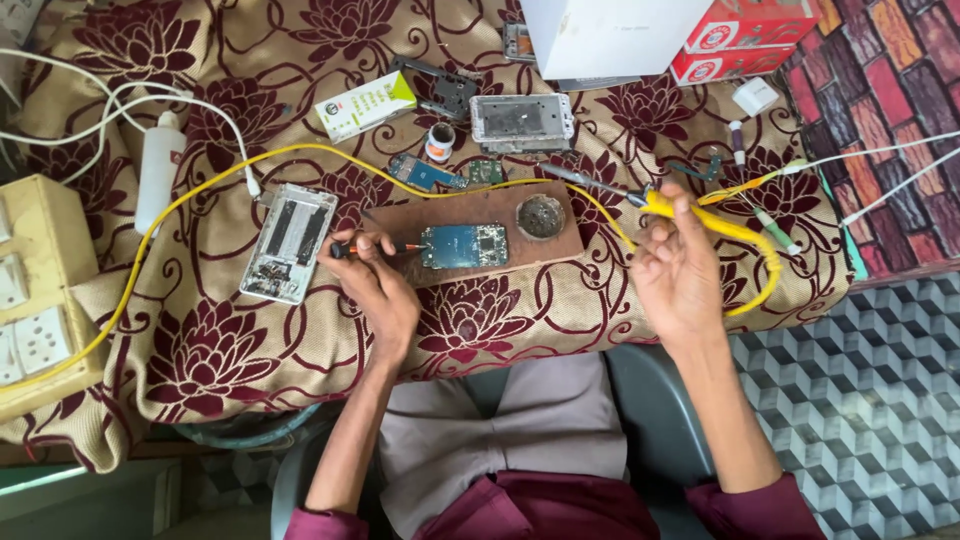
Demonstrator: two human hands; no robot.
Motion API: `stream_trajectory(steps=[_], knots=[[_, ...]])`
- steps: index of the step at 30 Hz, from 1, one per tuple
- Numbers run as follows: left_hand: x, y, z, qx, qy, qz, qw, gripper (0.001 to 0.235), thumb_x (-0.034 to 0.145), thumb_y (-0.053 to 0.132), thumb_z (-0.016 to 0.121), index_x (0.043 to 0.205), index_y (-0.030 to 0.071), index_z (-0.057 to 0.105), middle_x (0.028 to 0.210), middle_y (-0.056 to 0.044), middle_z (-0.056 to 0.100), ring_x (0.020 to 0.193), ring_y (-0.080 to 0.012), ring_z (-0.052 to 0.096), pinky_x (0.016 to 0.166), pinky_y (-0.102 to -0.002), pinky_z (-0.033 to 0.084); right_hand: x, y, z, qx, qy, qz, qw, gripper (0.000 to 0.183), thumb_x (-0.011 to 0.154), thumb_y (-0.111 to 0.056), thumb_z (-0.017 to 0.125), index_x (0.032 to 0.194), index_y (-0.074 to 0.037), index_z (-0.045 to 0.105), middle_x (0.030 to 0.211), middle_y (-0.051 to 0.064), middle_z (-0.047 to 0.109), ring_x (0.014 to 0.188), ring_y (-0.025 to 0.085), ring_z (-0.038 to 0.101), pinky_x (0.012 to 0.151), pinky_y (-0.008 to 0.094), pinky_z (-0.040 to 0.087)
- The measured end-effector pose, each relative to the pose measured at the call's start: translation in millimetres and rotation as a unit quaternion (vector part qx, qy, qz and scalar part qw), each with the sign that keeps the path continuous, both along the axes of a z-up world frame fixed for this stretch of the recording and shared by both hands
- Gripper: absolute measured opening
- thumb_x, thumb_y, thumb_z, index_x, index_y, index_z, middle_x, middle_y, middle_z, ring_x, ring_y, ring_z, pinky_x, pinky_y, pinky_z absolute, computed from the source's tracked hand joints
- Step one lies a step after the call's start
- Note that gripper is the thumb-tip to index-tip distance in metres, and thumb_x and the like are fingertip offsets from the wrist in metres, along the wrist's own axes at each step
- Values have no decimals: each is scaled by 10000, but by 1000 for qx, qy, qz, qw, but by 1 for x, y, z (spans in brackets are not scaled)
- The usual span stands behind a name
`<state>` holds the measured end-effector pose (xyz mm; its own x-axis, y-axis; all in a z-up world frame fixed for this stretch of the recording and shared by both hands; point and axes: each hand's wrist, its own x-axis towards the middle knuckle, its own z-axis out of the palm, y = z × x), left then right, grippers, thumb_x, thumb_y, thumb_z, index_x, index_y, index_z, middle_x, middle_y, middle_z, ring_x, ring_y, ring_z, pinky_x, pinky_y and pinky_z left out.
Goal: The person uses a soldering iron and a screwdriver to work on a small circuit board placed on a wooden block. They repeatedly apply the soldering iron to specific points on the board while holding it steady with the screwdriver.
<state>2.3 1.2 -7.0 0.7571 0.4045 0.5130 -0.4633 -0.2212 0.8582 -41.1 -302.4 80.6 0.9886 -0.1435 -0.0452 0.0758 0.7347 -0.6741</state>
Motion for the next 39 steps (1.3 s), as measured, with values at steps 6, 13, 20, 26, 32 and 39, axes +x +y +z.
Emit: stream_trajectory(steps=[6, 13, 20, 26, 32, 39], knots=[[1, -1, 3, -41, -33, -38, 998, 90, 1131, 35, 302, 1218, 36, 322, 966, -91, 416, 872, -170, 466, 843, -350, 460, 0, -2, 5, -297, -134, -28, 945, 216, 1085, -212, 596, 1222, -53, 541, 853, 121, 689, 593, 134, 643, 496, 293, 558], [1, 0, 1, -24, -23, -25, 999, 63, 1159, 65, 295, 1213, 40, 316, 962, -91, 460, 876, -171, 497, 843, -351, 456, 18, 2, -24, -257, -84, -151, 951, 328, 1074, -375, 603, 1045, -101, 425, 627, 99, 604, 416, 122, 553, 356, 256, 444], [1, 1, 0, -21, -19, -19, 999, 65, 1160, 86, 308, 1204, 40, 322, 953, -88, 475, 875, -169, 503, 841, -344, 448, 42, 3, -59, -160, 159, -198, 954, 551, 948, -574, 696, 1024, -150, 351, 599, -26, 474, 434, 46, 454, 342, 188, 331], [3, 0, -1, -37, -30, -32, 998, 57, 1163, 80, 311, 1204, 42, 323, 962, -92, 475, 870, -166, 496, 822, -344, 451, 53, 5, -78, -213, 191, -232, 930, 512, 941, -509, 683, 1050, -156, 329, 616, -19, 470, 421, 61, 458, 322, 199, 330], [-2, -2, 4, -31, -21, -31, 999, 98, 1130, -11, 310, 1211, 43, 321, 954, -88, 474, 874, -175, 510, 833, -342, 452, 63, 17, -86, -229, 123, -246, 934, 434, 1025, -390, 644, 1026, -98, 323, 630, 17, 458, 432, 90, 478, 339, 212, 347], [-2, 1, 8, -30, -44, -54, 997, 201, 1060, -79, 280, 1214, 47, 310, 984, -95, 446, 897, -181, 478, 865, -347, 452, 62, 32, -70, -291, 11, -234, 928, 294, 1053, -120, 548, 817, -106, 374, 629, -27, 415, 418, 62, 406, 337, 226, 336]])
